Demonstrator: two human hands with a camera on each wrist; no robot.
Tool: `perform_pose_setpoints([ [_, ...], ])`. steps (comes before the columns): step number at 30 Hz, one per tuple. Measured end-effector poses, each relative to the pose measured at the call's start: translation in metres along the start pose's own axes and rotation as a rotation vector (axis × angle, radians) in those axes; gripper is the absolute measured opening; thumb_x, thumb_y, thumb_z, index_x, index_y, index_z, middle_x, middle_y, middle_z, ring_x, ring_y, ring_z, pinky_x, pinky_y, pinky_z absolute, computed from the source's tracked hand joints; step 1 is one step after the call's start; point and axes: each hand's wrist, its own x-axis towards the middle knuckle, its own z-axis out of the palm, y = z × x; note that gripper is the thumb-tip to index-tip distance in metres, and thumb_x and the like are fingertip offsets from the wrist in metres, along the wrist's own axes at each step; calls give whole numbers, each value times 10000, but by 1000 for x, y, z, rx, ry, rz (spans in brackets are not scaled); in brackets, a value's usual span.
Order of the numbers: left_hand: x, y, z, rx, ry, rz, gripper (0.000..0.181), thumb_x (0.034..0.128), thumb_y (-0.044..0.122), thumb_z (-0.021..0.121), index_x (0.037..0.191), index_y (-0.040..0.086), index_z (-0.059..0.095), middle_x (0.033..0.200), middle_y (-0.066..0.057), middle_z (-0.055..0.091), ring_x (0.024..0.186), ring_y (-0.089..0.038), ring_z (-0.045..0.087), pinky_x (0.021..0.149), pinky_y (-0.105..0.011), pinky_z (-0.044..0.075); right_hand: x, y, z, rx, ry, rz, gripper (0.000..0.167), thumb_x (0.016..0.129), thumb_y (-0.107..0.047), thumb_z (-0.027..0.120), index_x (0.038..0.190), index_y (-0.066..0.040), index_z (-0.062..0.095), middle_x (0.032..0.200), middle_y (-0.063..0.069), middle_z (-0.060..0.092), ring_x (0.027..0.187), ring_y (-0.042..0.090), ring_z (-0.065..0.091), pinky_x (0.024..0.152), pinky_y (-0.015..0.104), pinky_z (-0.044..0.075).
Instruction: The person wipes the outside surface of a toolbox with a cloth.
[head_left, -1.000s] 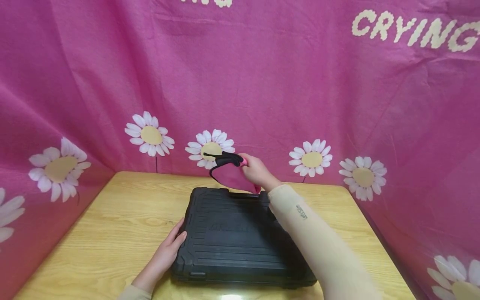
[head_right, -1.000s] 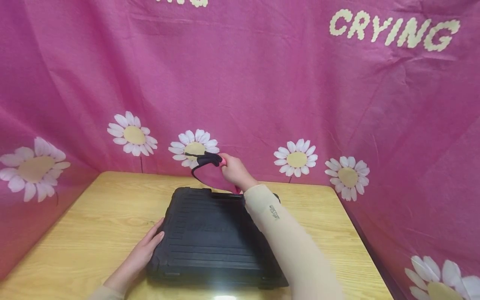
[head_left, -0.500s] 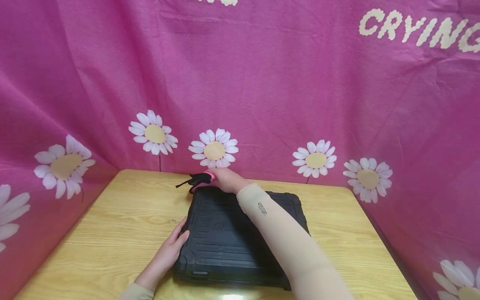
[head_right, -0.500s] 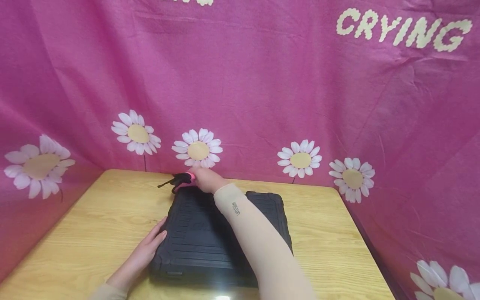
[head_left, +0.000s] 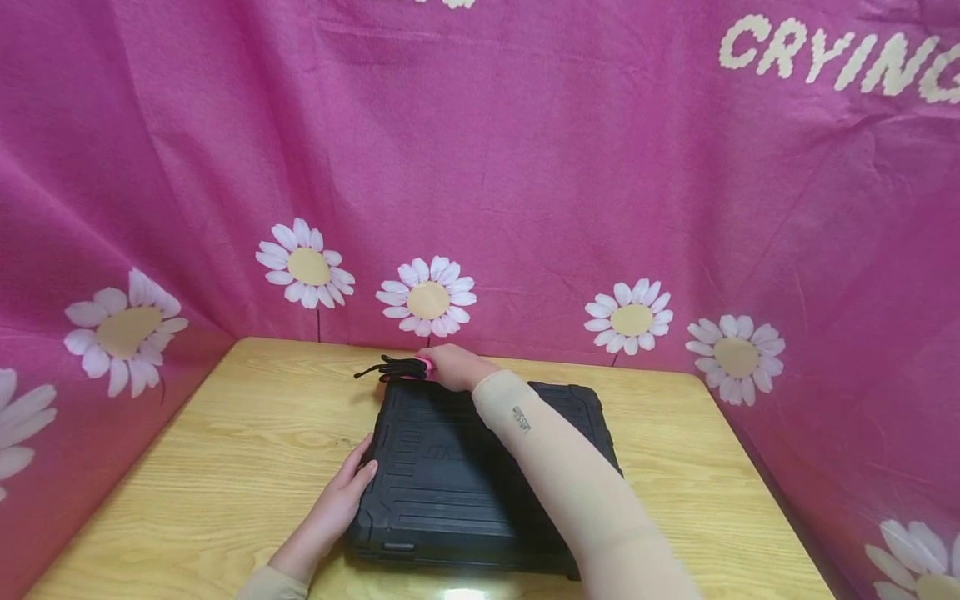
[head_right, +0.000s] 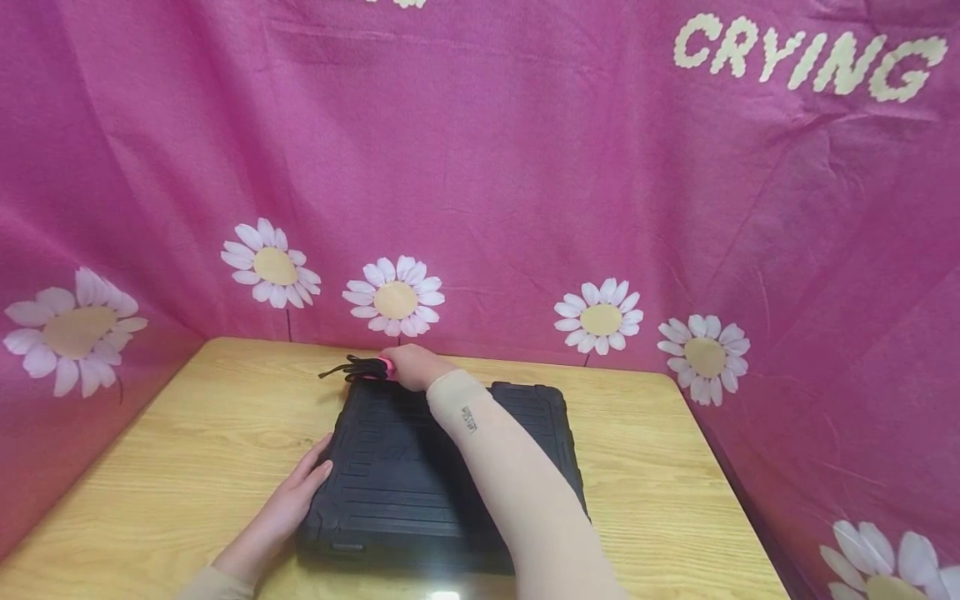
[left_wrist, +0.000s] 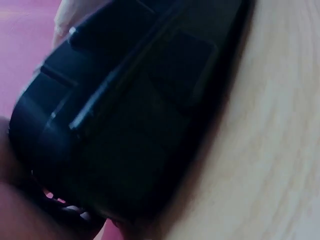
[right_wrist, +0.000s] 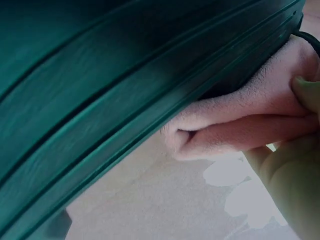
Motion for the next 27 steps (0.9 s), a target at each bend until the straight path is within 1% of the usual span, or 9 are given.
perform_pose_setpoints([
  [3, 0, 0, 1, -15, 2, -9, 608, 1119, 295, 396, 1648, 81, 187, 1694, -275, 136, 1563, -489, 106, 1237, -671, 110, -4, 6, -2, -9, 3, -7, 126, 1026, -106, 601, 1114, -98, 691, 974, 37, 669, 965, 192, 616, 1008, 336, 515],
  [8, 1, 1, 1, -47, -10, -20, 619, 1121, 308, 386, 1656, 96, 158, 1707, -258, 95, 1573, -482, 52, 1234, -685, 72, -11, 17, -4, -13, 21, -21, 114, 1034, -135, 591, 1066, -110, 697, 961, 39, 675, 972, 204, 625, 1016, 356, 518],
  [11, 0, 3, 1, -62, -12, -26, 618, 1122, 316, 378, 1660, 109, 153, 1714, -243, 85, 1578, -470, 39, 1235, -684, 59, -15, 23, -6, -3, 22, -29, 112, 1031, -129, 589, 1058, -106, 695, 967, 50, 682, 981, 218, 632, 1030, 372, 517],
  [16, 0, 3, 3, -67, -11, -25, 610, 1124, 311, 372, 1659, 112, 158, 1712, -245, 87, 1576, -476, 40, 1231, -690, 62, -22, 33, -5, 6, 16, -10, 126, 1029, -130, 592, 1099, -116, 695, 978, 33, 676, 983, 209, 625, 1032, 369, 516],
  [20, 0, 2, 3, -70, -12, -32, 613, 1124, 311, 375, 1659, 110, 155, 1711, -251, 83, 1574, -481, 40, 1231, -690, 65, -28, 35, -8, -9, -9, 23, 110, 1020, -119, 598, 1091, -105, 681, 951, 37, 658, 965, 216, 619, 1004, 365, 525],
  [23, 0, 2, 2, -68, -8, -53, 616, 1125, 328, 368, 1663, 129, 145, 1715, -241, 75, 1576, -480, 35, 1227, -698, 62, -33, 34, -12, -35, -21, 19, 76, 1008, -106, 611, 1054, -87, 669, 930, 49, 662, 943, 229, 625, 978, 373, 533],
  [27, -1, 4, 0, -68, -12, -62, 618, 1124, 334, 361, 1666, 140, 137, 1720, -230, 66, 1580, -471, 24, 1227, -699, 54, -39, 37, -13, -52, -21, 16, 69, 995, -118, 639, 1038, -77, 676, 942, 61, 690, 927, 240, 636, 963, 382, 538],
])
